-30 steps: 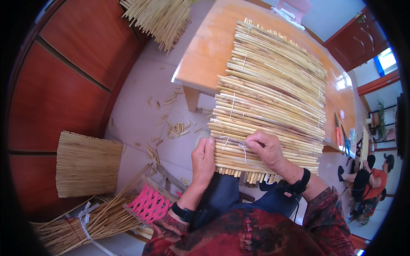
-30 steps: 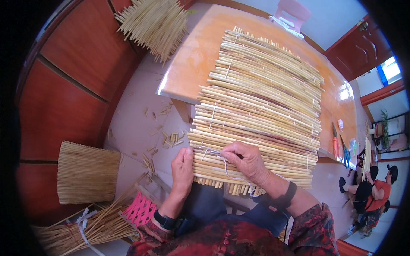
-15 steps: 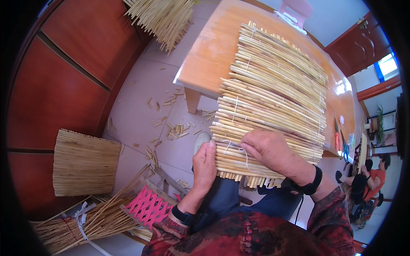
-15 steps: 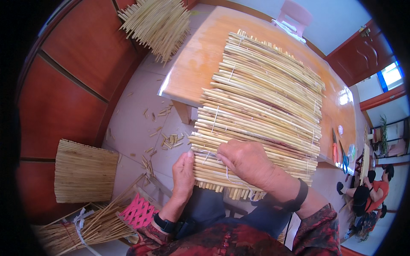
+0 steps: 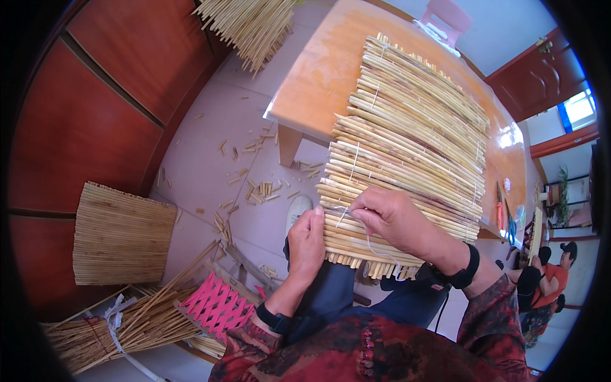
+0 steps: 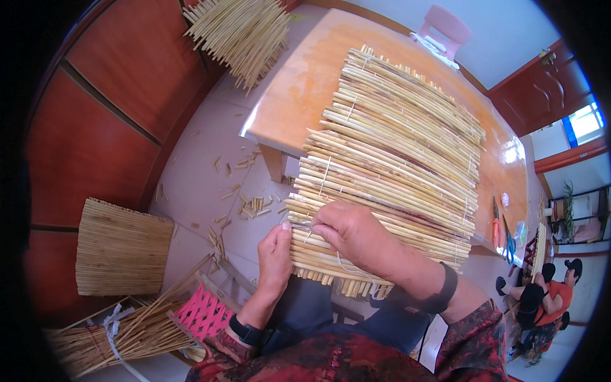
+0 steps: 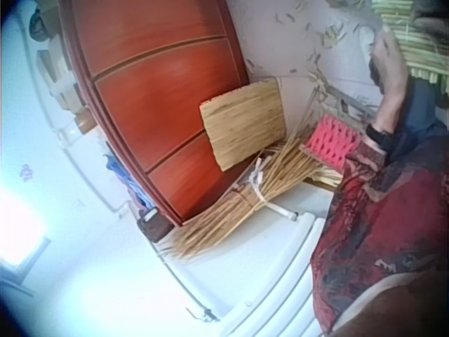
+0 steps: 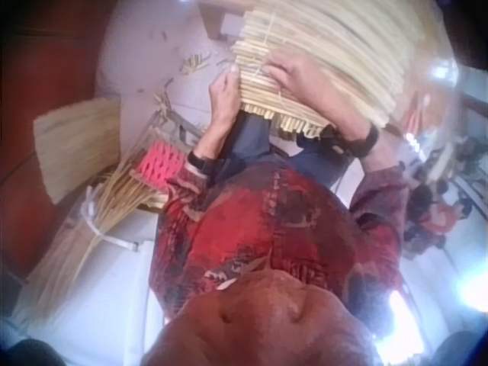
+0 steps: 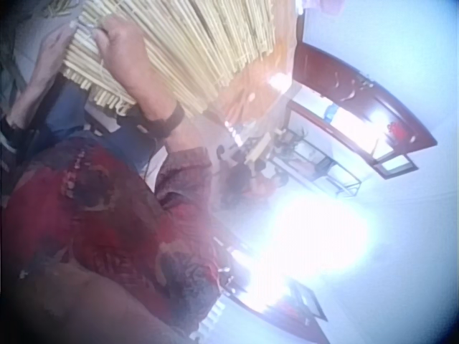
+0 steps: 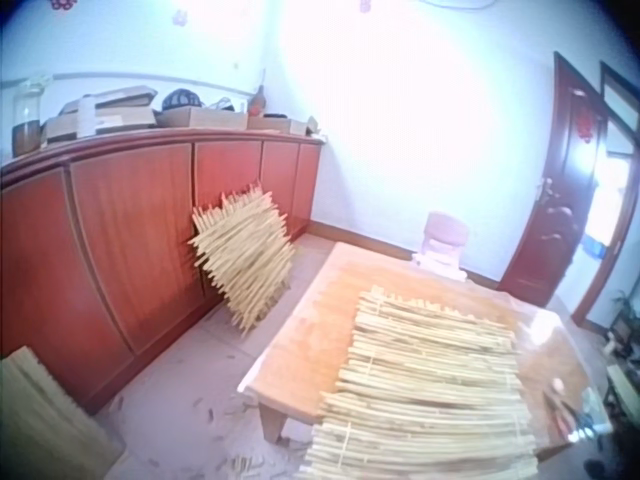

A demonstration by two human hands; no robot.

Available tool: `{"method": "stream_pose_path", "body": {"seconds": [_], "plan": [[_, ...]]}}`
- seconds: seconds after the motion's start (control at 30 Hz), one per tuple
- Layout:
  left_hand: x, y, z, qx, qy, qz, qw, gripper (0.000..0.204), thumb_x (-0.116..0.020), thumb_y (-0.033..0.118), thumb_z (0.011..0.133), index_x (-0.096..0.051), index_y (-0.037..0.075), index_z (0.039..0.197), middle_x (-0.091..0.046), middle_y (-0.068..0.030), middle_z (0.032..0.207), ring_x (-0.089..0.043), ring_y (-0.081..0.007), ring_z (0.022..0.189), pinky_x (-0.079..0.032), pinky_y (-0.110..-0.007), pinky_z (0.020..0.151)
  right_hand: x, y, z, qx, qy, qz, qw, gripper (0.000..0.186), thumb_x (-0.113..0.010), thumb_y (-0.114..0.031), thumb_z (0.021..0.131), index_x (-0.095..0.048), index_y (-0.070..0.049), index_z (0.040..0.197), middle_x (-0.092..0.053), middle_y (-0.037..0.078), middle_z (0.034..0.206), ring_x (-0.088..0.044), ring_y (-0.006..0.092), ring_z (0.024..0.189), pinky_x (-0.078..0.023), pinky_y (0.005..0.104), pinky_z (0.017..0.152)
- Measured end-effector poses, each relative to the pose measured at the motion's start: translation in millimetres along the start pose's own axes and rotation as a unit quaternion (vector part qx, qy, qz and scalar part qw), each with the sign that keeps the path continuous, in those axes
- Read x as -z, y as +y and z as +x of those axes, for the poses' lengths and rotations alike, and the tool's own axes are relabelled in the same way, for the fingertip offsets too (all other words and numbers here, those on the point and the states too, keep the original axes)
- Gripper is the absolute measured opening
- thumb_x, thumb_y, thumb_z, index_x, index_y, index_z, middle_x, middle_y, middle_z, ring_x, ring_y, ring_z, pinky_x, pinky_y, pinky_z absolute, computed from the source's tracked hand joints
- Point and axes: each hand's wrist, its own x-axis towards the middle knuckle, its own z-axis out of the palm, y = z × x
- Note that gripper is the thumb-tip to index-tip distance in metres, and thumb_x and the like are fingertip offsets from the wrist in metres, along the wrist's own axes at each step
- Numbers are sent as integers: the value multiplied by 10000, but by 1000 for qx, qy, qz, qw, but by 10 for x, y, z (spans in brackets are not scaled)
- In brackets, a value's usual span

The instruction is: The person weaves a mat using thin bamboo or reed stalks, threading a white string through the stalks, cutting excess string with scissors, and aligning the edges by hand.

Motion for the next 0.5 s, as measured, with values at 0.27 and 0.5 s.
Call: {"method": "stream_pose_path", "body": {"seconds": [0.27, 0.5], "plan": [[-17, -50, -5, -21, 2, -18, 1000, 356, -451, 255, 944, -474, -15, 713, -434, -112, 582, -377, -145, 559, -370, -330, 532, -73, 182, -81, -26, -24, -83, 996, 124, -555, -173, 847, -576, -54, 818, -596, 168, 704, -595, 336, 636, -478, 419, 570], [13, -15, -3, -25, -5, 21, 999, 351, -448, 251, 945, -466, -13, 713, -426, -116, 564, -365, -147, 542, -362, -337, 517, -30, 121, -32, 17, -59, -185, 981, 150, -548, -212, 843, -565, -77, 779, -600, 145, 669, -599, 342, 627, -476, 437, 547]]}}
